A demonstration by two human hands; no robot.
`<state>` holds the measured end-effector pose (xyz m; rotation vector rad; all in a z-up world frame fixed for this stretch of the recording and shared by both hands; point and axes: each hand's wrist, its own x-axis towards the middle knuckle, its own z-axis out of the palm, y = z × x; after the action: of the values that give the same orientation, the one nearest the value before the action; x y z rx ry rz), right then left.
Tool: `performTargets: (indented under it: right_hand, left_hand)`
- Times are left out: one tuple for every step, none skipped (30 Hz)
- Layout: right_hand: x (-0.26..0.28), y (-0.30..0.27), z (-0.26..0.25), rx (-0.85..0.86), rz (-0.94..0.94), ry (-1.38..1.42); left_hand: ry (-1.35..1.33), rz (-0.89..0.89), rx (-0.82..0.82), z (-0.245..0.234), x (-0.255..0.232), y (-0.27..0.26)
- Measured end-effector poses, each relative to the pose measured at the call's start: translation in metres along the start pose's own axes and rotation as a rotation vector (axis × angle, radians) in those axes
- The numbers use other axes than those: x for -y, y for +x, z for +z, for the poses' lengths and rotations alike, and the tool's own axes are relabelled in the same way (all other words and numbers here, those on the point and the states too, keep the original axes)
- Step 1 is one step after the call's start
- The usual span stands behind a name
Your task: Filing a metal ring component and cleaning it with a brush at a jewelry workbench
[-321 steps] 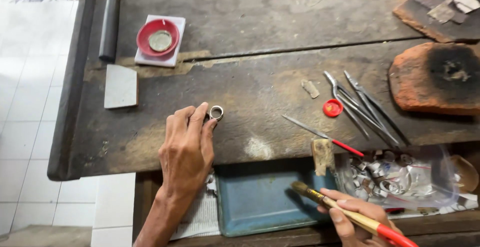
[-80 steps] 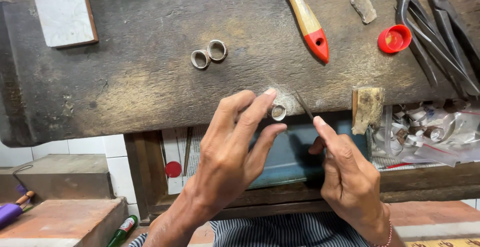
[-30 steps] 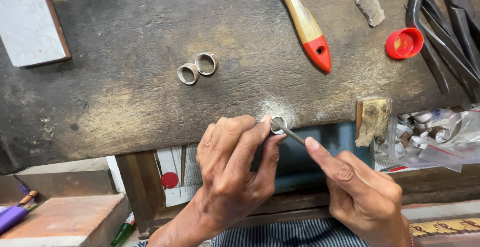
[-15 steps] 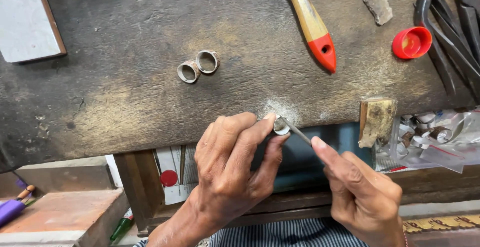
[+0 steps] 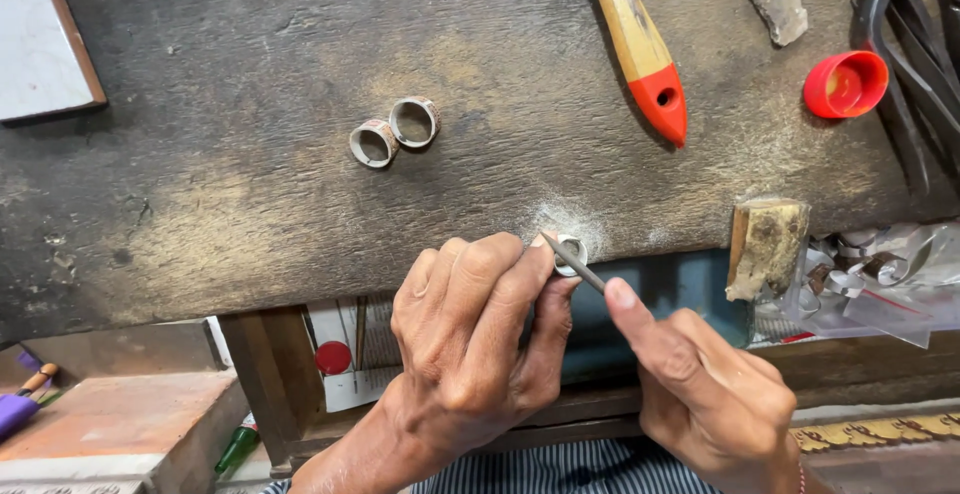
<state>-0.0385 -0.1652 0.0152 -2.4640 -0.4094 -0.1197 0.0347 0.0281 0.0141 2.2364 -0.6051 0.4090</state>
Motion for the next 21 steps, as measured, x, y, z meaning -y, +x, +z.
performTargets:
  right_hand:
    - [0.003, 0.002, 0.000, -0.013, 0.017, 0.004]
    - [0.004, 0.006, 0.001, -0.025, 0.026, 0.011]
    - [0.003, 0.008, 0.002, -0.024, 0.020, 0.012]
    - [0.003, 0.007, 0.002, -0.025, 0.038, 0.039]
    - [0.003, 0.005, 0.002, -0.025, 0.057, 0.065]
    - [0.004, 0.008, 0.003, -0.030, 0.055, 0.065]
    - [0.004, 0.011, 0.003, -0.038, 0.043, 0.071]
    - [0.005, 0.013, 0.003, -0.046, 0.037, 0.075]
    - [0.005, 0.014, 0.002, -0.051, 0.039, 0.073]
    - [0.005, 0.016, 0.001, -0.039, 0.032, 0.085]
    - [0.005, 0.019, 0.000, -0.028, 0.025, 0.096]
    - [0.004, 0.017, -0.002, -0.032, 0.021, 0.096]
    - [0.002, 0.016, -0.003, -0.034, 0.029, 0.130]
    - [0.001, 0.015, -0.005, -0.036, 0.039, 0.162]
    - [0.000, 0.011, -0.006, -0.039, 0.036, 0.160]
    - [0.000, 0.007, -0.007, -0.055, 0.053, 0.159]
    - [0.000, 0.003, -0.008, -0.070, 0.069, 0.158]
    - [-0.001, 0.000, -0.008, -0.073, 0.068, 0.155]
    - [-0.001, -0.002, -0.007, -0.052, 0.076, 0.149]
    - [-0.002, -0.004, -0.008, -0.027, 0.085, 0.143]
    - [-0.003, -0.004, -0.009, -0.028, 0.085, 0.141]
  left_hand:
    - [0.003, -0.007, 0.005, 0.000, 0.000, 0.000]
    - [0.011, -0.017, 0.005, -0.001, -0.001, -0.001]
    - [0.015, -0.019, 0.000, 0.000, 0.001, 0.000]
    - [0.013, -0.013, -0.003, -0.001, 0.001, 0.000]
    - [0.011, -0.007, -0.005, 0.000, 0.000, -0.001]
    - [0.013, -0.002, -0.006, 0.000, 0.001, 0.000]
    - [0.014, 0.001, -0.015, 0.000, 0.000, 0.000]
    - [0.012, 0.005, -0.020, 0.000, -0.001, 0.001]
    - [0.009, 0.010, -0.018, 0.001, -0.002, 0.000]
    - [0.019, 0.010, -0.033, 0.001, -0.002, 0.000]
    - [0.028, 0.010, -0.047, 0.002, -0.003, 0.000]
    - [0.031, 0.014, -0.050, 0.001, -0.003, 0.000]
    - [0.040, 0.024, -0.053, 0.001, -0.003, -0.001]
    - [0.045, 0.034, -0.057, 0.002, -0.002, -0.001]
    - [0.045, 0.038, -0.059, 0.002, -0.002, -0.001]
    - [0.046, 0.035, -0.059, 0.002, -0.002, -0.002]
    - [0.048, 0.033, -0.059, 0.002, -0.002, -0.003]
    - [0.046, 0.037, -0.061, 0.002, -0.003, -0.003]
    - [0.049, 0.032, -0.063, 0.002, -0.003, -0.003]
    - [0.052, 0.024, -0.064, 0.002, -0.004, -0.003]
    - [0.050, 0.025, -0.066, 0.002, -0.004, -0.002]
